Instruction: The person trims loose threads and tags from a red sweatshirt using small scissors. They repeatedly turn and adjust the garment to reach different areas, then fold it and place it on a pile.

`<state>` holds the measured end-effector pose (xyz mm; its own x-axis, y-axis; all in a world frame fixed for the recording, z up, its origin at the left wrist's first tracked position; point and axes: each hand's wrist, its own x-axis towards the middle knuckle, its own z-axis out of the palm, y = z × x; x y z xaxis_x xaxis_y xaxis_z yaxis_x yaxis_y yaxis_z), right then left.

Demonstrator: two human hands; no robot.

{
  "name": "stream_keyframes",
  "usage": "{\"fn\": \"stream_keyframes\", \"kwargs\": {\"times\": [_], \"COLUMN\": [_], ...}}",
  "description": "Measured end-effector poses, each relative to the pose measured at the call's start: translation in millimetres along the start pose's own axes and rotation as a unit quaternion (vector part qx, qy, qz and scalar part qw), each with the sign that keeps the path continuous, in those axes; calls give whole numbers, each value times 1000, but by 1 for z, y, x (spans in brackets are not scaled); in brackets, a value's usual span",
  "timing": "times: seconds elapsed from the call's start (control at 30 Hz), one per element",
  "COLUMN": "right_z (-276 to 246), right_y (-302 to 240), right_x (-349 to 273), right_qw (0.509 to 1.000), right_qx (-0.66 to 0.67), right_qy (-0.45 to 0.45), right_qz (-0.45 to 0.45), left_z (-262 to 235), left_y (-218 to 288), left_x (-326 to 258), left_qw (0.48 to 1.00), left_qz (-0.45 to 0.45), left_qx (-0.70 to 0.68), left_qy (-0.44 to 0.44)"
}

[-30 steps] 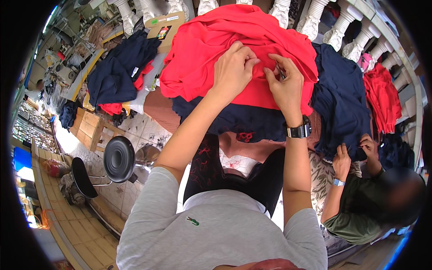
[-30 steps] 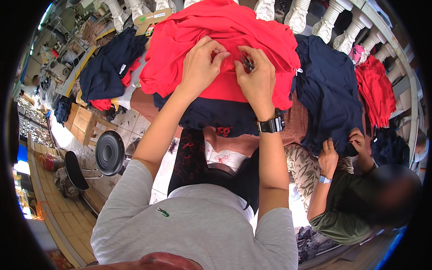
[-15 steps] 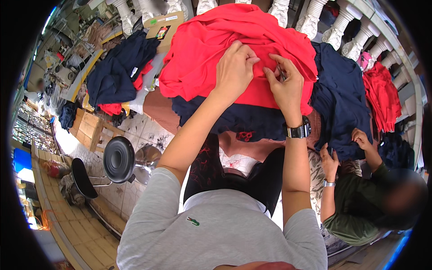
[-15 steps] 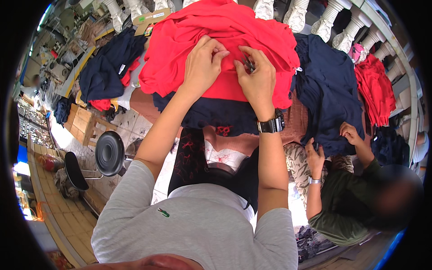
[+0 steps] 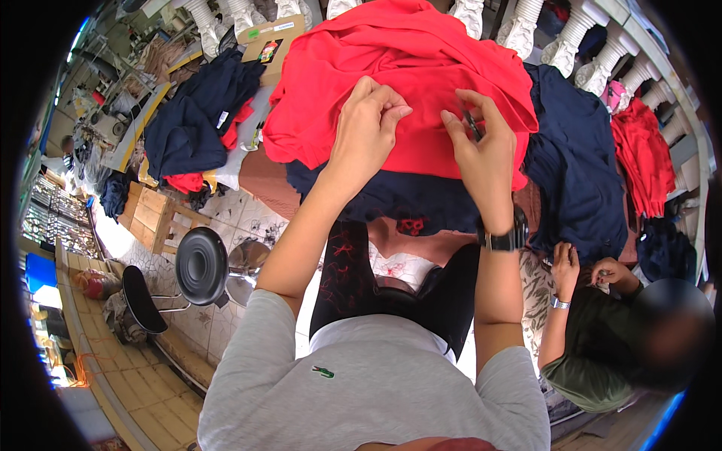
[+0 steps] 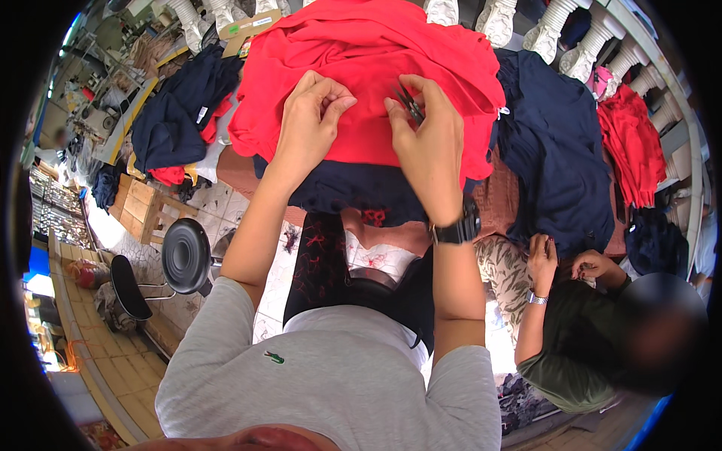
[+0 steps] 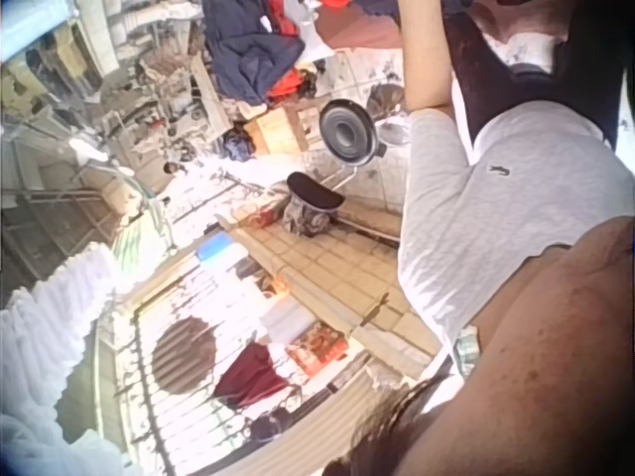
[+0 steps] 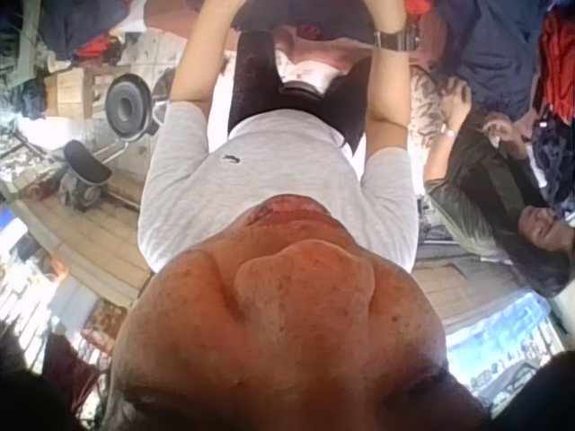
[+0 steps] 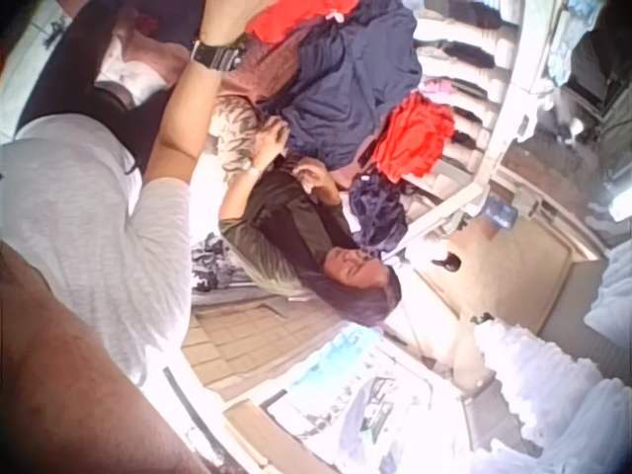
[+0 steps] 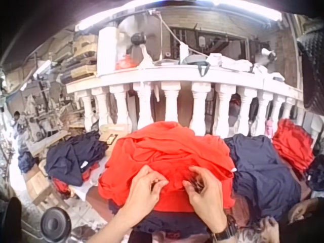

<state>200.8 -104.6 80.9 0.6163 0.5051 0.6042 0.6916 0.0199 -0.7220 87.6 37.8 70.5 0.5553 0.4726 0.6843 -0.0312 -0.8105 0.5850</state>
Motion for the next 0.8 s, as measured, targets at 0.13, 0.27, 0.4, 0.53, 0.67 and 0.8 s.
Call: {"fn": "stream_keyframes", "kwargs": {"times": [0.13,0.27,0.4,0.53,0.67,0.8], "right_z": [10,21,29,31,34,34], "right_y": [-26,-16,-5,2,4,2], "right_x": [-24,-23,-20,-15,-14,-10], "right_qw": [962,909,906,902,899,900], "right_qx": [213,279,271,276,284,262], "right_qy": [-96,-171,-184,-187,-172,-169], "right_qz": [140,258,269,274,284,304], "left_z": [0,-2,-6,-6,-8,-8], "left_y": [-9,-8,-8,-9,-8,-10], "left_x": [1,0,0,-1,-1,-1], "left_qw": [994,988,984,983,982,982], "left_qz": [-42,-59,-62,-48,-50,-33], "left_qx": [-91,-128,-153,-160,-166,-170], "left_qy": [-40,-55,-70,-74,-79,-78]}}
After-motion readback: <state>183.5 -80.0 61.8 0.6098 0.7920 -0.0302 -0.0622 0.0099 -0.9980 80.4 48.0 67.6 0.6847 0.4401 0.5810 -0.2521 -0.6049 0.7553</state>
